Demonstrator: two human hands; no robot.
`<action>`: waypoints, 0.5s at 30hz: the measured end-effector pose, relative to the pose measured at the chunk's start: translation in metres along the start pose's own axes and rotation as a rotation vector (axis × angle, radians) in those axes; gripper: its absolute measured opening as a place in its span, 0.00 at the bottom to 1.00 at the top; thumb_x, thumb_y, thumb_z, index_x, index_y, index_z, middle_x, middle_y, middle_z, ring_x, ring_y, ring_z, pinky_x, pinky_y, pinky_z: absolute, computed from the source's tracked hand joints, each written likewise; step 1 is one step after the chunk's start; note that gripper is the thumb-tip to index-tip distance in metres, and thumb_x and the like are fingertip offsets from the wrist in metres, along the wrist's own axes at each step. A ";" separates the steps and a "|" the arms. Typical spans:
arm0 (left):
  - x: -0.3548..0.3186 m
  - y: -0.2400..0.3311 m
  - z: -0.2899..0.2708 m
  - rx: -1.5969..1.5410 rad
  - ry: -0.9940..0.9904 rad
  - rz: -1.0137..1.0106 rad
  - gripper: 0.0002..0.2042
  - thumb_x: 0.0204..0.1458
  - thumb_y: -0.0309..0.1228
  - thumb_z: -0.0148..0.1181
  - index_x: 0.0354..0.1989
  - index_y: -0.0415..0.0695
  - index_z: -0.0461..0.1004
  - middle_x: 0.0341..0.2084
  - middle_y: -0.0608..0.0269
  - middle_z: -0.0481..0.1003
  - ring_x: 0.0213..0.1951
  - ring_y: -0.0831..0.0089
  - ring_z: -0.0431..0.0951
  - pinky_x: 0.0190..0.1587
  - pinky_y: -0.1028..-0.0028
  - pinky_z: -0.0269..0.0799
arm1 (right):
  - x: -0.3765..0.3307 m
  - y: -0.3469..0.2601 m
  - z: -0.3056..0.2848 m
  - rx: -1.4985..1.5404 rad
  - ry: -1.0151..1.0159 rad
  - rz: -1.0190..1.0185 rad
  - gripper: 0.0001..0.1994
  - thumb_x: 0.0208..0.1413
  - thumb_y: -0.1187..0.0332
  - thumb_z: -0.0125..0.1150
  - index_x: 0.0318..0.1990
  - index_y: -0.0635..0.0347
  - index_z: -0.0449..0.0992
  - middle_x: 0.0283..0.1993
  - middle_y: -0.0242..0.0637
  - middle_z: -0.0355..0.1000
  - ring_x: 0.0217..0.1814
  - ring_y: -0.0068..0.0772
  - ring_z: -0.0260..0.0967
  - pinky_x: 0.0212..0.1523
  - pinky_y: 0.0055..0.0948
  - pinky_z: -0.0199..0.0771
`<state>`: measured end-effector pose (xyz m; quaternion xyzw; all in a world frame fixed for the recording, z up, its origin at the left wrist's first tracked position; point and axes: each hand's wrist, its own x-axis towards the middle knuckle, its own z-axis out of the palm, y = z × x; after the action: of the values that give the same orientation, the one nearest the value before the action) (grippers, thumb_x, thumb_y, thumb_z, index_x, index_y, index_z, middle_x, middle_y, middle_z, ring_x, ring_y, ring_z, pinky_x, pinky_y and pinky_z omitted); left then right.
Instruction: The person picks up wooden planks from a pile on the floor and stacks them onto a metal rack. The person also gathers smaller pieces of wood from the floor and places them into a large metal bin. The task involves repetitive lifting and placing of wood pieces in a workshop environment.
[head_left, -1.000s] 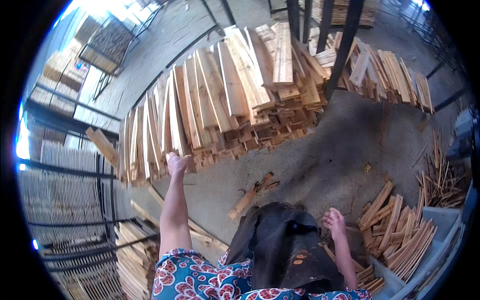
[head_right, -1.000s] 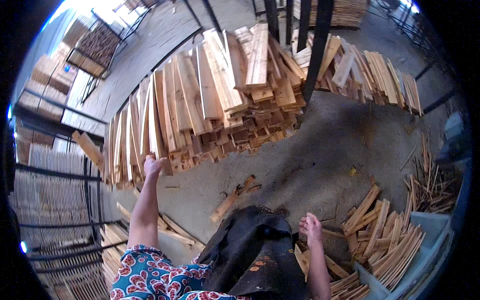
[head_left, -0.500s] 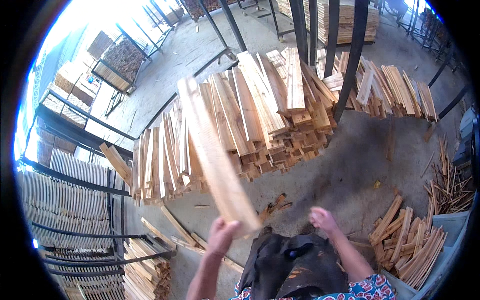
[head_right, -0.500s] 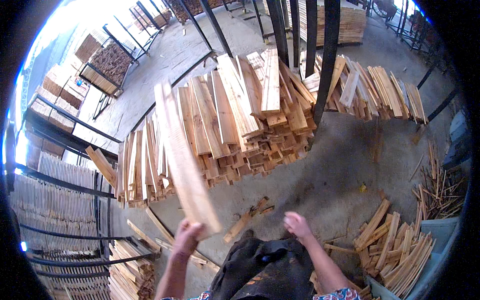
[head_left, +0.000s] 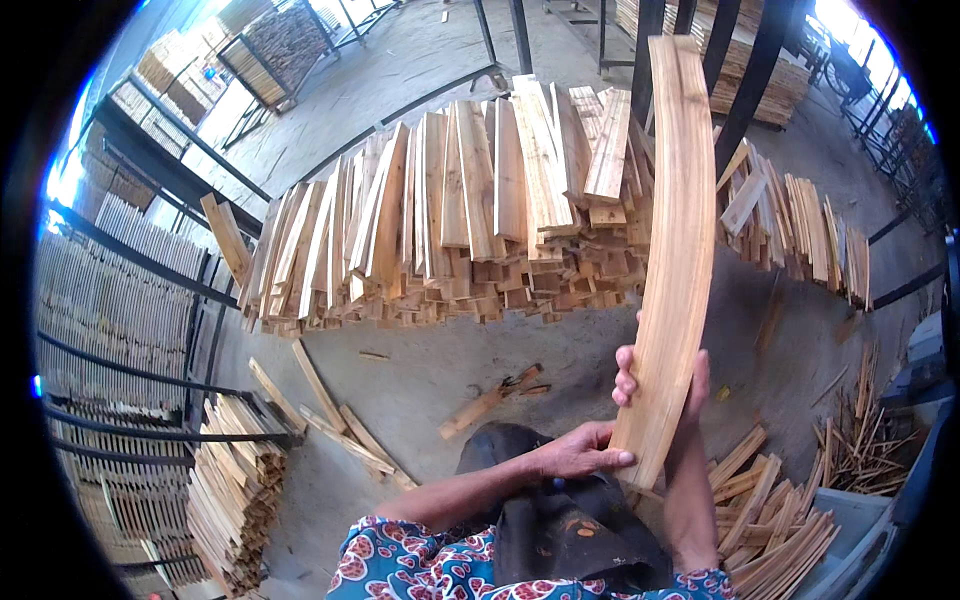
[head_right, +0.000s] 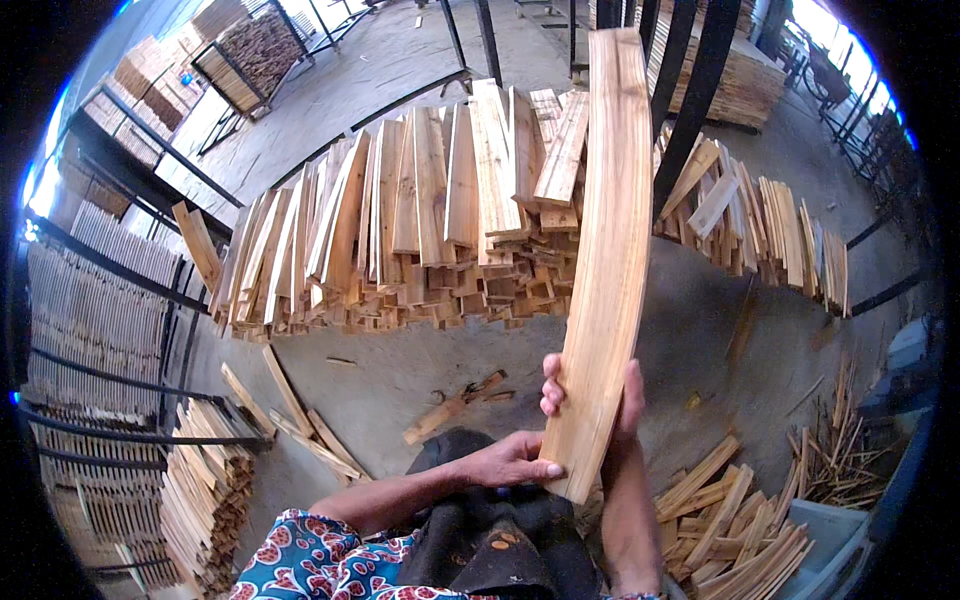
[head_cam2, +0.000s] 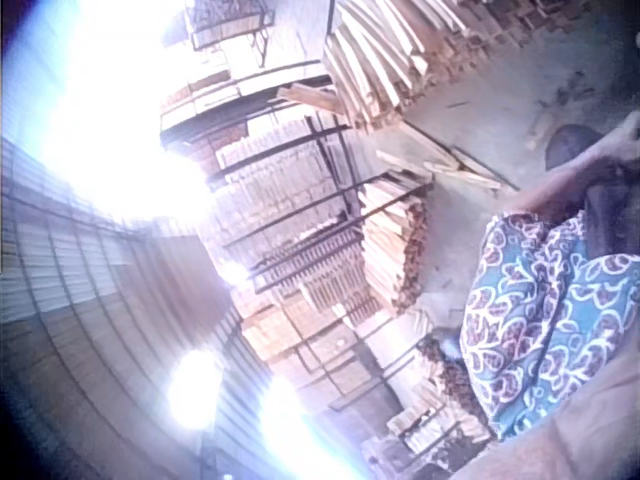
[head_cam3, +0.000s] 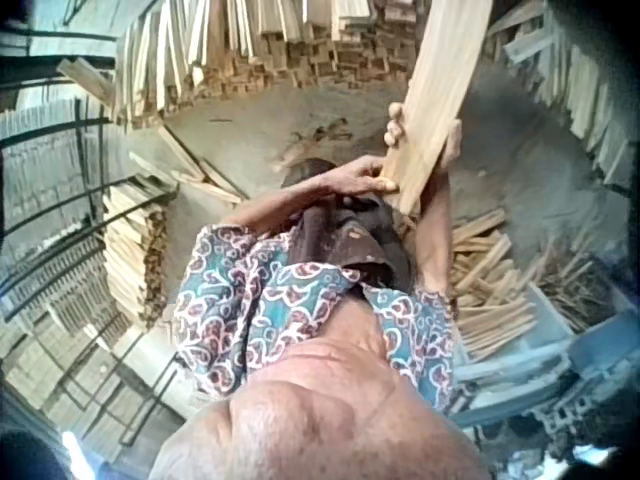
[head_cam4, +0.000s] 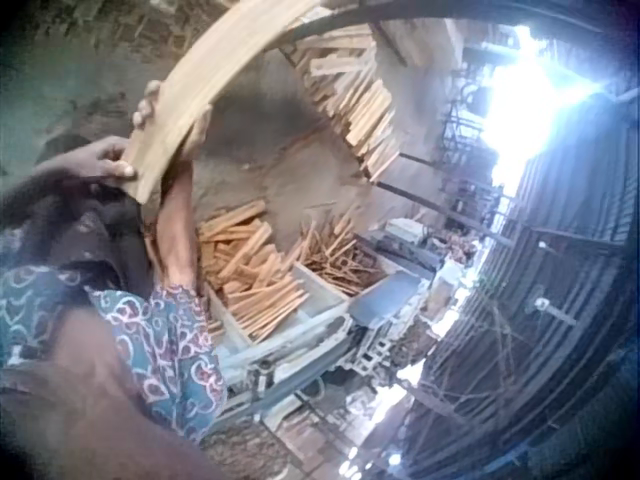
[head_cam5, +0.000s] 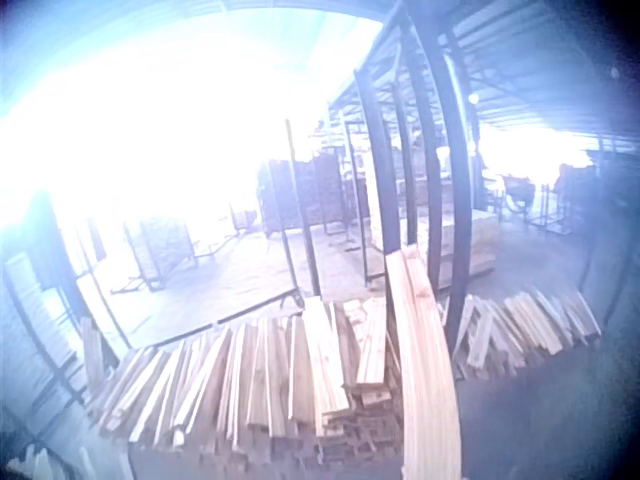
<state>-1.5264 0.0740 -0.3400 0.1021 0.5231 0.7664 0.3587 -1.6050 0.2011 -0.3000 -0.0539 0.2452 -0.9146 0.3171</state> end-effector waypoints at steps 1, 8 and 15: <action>0.006 0.004 -0.002 0.128 0.005 -0.015 0.15 0.50 0.36 0.49 0.39 0.37 0.65 0.28 0.70 0.67 0.33 0.83 0.64 0.36 0.80 0.63 | -0.005 -0.005 -0.007 -0.021 0.034 0.001 0.38 0.42 0.38 0.42 0.50 0.65 0.52 0.37 0.45 0.59 0.27 0.29 0.60 0.29 0.29 0.65; -0.058 -0.028 -0.158 -0.231 1.307 0.121 0.08 0.48 0.34 0.48 0.32 0.45 0.66 0.21 0.66 0.67 0.20 0.76 0.66 0.21 0.79 0.63 | 0.005 -0.009 -0.038 -0.541 0.294 0.016 0.19 0.46 0.54 0.48 0.34 0.65 0.65 0.26 0.35 0.64 0.24 0.21 0.62 0.23 0.21 0.67; -0.130 -0.006 -0.327 -0.218 1.904 0.196 0.09 0.46 0.37 0.52 0.30 0.45 0.63 0.24 0.64 0.65 0.23 0.74 0.65 0.24 0.72 0.63 | 0.088 0.003 -0.033 -0.773 0.471 0.108 0.19 0.46 0.61 0.48 0.45 0.59 0.63 0.26 0.31 0.63 0.21 0.18 0.61 0.19 0.19 0.64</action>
<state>-1.6035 -0.2490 -0.4582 -0.5534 0.5101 0.5986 -0.2742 -1.6815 0.1599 -0.3355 0.0541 0.6364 -0.7254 0.2566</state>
